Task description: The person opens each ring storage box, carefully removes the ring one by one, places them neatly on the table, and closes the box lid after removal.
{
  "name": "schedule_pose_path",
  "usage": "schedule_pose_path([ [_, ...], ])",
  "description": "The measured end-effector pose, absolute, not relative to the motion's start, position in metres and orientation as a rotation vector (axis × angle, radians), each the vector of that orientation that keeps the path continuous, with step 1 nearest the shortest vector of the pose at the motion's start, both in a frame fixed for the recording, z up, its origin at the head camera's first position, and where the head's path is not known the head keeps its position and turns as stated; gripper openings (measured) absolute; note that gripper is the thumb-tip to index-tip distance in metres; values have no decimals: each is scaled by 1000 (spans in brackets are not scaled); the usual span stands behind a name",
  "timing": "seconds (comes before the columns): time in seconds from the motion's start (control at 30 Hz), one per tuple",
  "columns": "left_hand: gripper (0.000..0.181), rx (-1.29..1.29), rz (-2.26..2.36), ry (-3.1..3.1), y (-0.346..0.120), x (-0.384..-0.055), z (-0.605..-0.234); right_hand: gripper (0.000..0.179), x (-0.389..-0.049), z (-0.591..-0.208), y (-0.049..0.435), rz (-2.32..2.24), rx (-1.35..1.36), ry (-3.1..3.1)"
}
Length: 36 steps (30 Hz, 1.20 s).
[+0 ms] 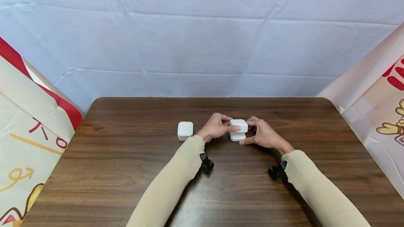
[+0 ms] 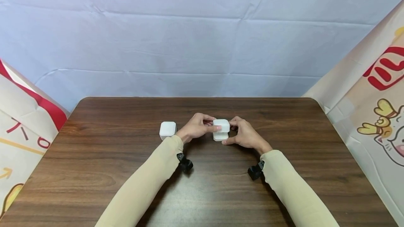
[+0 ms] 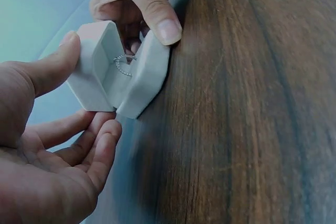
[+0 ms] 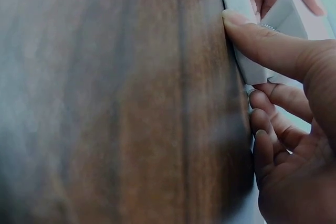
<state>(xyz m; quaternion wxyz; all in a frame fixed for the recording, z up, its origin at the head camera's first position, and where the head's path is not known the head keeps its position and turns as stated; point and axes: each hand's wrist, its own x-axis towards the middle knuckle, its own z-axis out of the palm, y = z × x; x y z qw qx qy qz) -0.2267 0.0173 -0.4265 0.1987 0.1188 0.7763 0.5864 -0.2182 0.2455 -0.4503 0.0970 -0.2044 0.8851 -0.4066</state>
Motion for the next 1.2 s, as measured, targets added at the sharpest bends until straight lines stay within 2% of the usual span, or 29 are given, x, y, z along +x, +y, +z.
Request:
schedule_pose_path([
  [0.4, 57, 144, 1638, 2104, 19, -228, -423, 44, -219, -452, 246, -1168, -606, 2643],
  [0.83, 51, 45, 1648, 2090, 22, -229, -421, 47, -218, -451, 245, -1153, -622, 2663],
  [1.2, 58, 0, 1683, 2107, 24, -227, -424, 50, -219, -452, 245, -1161, -614, 2656],
])
